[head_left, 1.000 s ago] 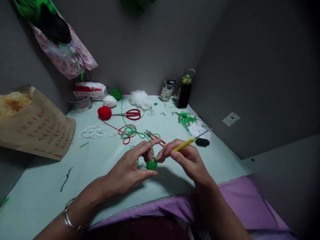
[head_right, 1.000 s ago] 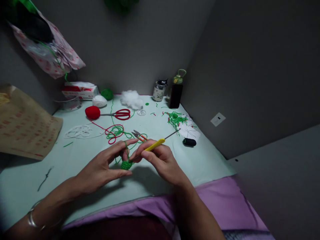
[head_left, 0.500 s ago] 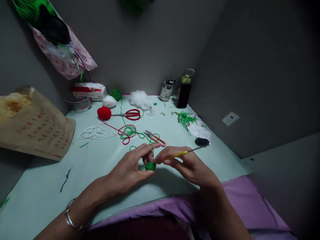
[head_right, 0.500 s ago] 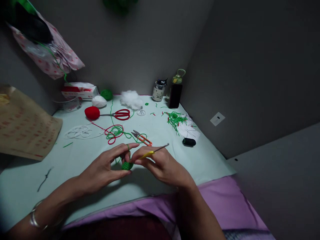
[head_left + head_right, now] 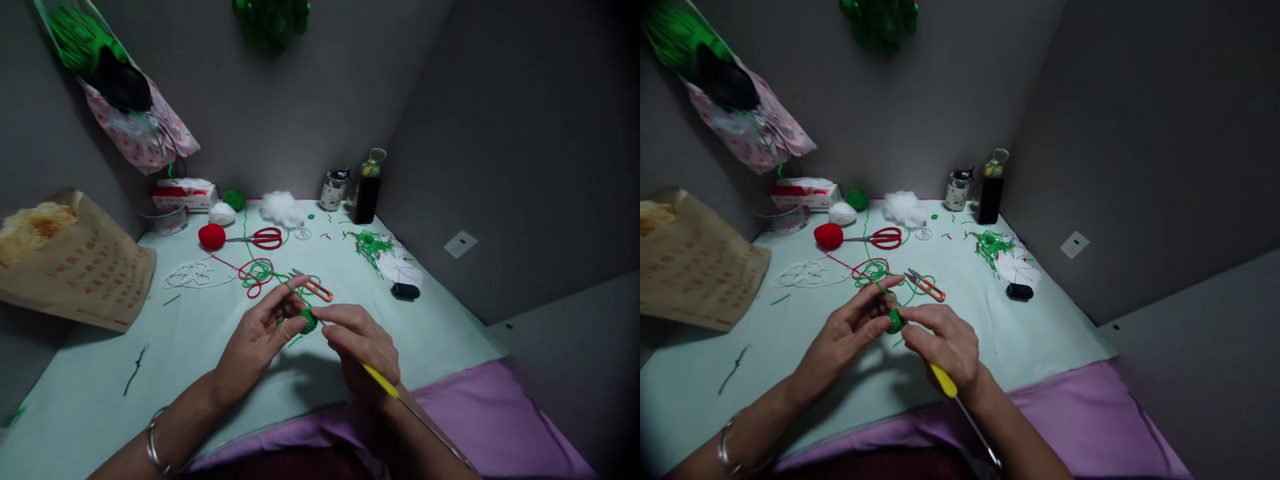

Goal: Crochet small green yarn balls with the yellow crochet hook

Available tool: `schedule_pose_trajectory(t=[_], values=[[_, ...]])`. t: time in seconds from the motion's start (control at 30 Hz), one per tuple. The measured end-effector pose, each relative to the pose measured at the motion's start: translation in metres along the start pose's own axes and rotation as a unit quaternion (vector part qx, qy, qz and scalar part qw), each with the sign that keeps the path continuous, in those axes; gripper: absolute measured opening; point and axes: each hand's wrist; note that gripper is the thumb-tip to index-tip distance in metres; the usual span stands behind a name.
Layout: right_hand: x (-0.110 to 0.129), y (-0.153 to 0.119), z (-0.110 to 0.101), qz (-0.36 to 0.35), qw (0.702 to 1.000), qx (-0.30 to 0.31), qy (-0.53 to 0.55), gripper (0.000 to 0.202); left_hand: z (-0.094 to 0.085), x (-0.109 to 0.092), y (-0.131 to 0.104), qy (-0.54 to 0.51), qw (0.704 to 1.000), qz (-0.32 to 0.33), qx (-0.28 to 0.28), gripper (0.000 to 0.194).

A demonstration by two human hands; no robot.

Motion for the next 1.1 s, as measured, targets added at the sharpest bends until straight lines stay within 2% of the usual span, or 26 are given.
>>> schedule_pose_trajectory(t=[0.13,0.37,0.63,0.77,0.93,1.0,1.1], values=[[0.000,0.000,-0.001,-0.010,0.999,0.000,-0.034,0.039,0.002,0.001,0.000,-0.030,0.999,-0.012,-0.019,0.056],[0.001,0.000,-0.004,-0.077,0.982,0.004,-0.173,0.037,0.004,0.006,-0.003,0.014,0.998,0.004,-0.055,0.060],[0.008,-0.003,0.002,-0.120,0.964,-0.035,-0.236,0.032,0.003,0.001,-0.001,-0.141,0.986,-0.074,-0.051,0.061],[0.011,-0.004,0.001,-0.115,0.969,-0.040,-0.216,0.036,0.005,-0.003,0.000,-0.227,0.965,-0.125,-0.040,0.069],[0.011,0.000,-0.001,-0.105,0.979,-0.028,-0.173,0.043,0.005,-0.005,0.001,-0.277,0.948,-0.155,-0.033,0.069],[0.009,0.002,-0.001,-0.092,0.988,-0.019,-0.118,0.041,0.004,-0.005,0.002,-0.303,0.939,-0.162,-0.022,0.067],[0.006,0.005,0.002,-0.031,0.999,-0.021,-0.002,0.037,0.003,-0.005,0.001,-0.314,0.936,-0.158,-0.014,0.069]])
Point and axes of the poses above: each hand's wrist, its own y-axis towards the middle knuckle, its own z-axis out of the palm, x = y × z, and after that the axes turned 15 degrees about z, right-handed
